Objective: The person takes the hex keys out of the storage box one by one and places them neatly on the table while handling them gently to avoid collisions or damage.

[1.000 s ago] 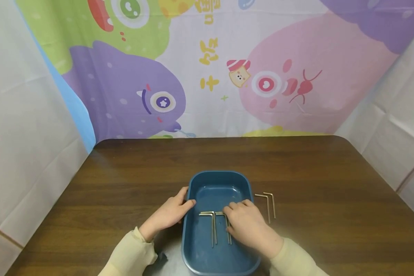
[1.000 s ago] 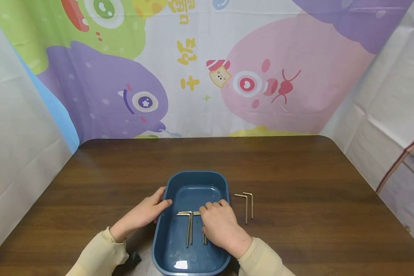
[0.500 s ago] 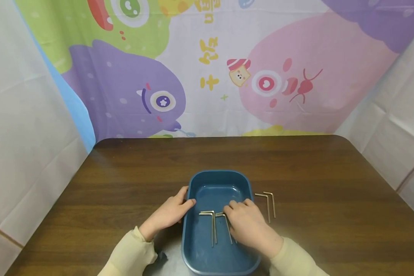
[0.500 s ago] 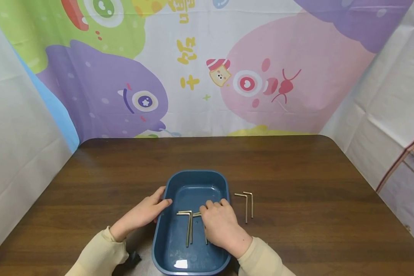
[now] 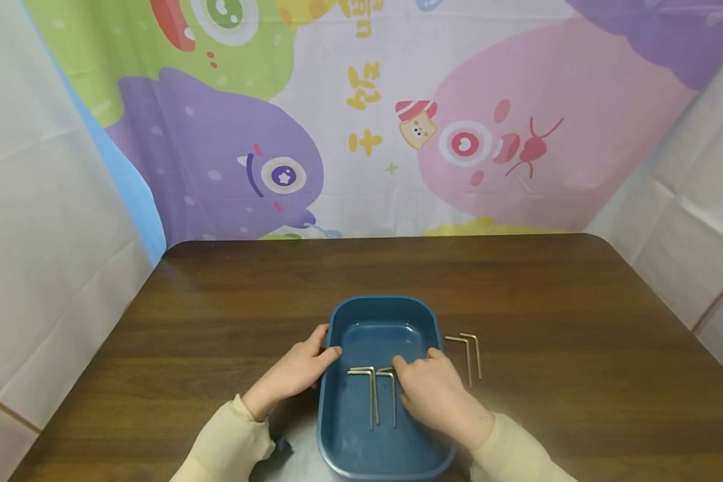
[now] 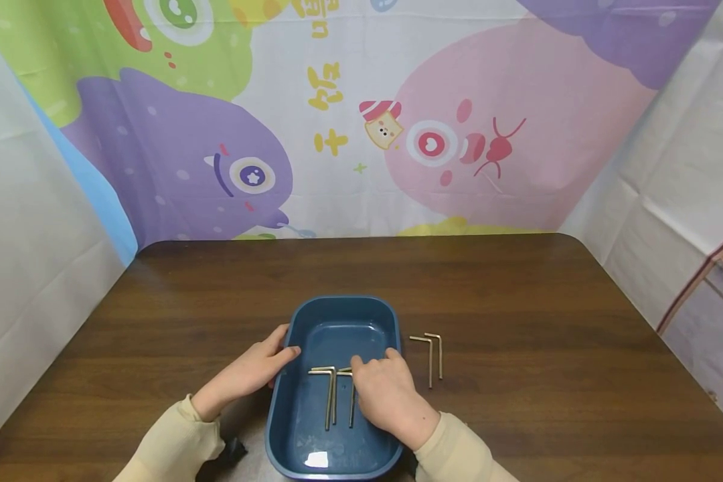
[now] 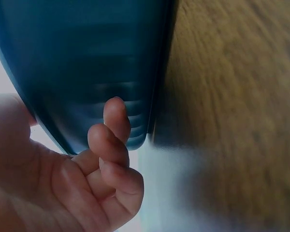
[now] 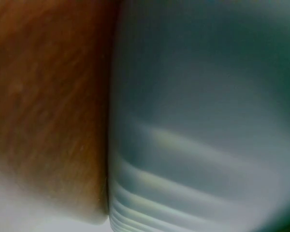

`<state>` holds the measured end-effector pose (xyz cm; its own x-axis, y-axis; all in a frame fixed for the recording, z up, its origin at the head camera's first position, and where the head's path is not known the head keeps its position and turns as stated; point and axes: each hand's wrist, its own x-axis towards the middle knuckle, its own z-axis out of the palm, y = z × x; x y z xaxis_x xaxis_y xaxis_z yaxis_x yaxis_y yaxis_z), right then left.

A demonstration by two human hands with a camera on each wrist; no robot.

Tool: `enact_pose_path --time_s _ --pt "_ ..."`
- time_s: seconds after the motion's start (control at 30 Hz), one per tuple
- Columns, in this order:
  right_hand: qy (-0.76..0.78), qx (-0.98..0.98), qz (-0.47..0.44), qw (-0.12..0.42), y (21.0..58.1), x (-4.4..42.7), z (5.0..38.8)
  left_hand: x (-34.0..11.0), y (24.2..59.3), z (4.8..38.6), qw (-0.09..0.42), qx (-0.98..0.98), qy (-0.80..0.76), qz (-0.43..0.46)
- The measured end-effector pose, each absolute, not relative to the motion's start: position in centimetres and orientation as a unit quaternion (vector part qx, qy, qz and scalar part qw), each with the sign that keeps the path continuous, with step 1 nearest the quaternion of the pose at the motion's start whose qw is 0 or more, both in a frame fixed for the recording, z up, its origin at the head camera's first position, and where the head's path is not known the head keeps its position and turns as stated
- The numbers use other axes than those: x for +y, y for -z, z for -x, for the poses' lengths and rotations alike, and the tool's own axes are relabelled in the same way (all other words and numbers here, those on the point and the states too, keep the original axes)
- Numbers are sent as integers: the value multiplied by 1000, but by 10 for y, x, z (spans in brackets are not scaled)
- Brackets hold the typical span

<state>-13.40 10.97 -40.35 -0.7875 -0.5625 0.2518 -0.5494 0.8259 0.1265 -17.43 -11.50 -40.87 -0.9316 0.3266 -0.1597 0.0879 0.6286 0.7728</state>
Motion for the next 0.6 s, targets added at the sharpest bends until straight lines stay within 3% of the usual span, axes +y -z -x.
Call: enact_pose_path --time_s 0.33,0.6 --pt "20 -937 -298 183 408 110 135 -116 410 175 145 890 -416 -116" --pt "35 -941 -295 164 407 110 135 -116 408 175 148 892 -412 -114"
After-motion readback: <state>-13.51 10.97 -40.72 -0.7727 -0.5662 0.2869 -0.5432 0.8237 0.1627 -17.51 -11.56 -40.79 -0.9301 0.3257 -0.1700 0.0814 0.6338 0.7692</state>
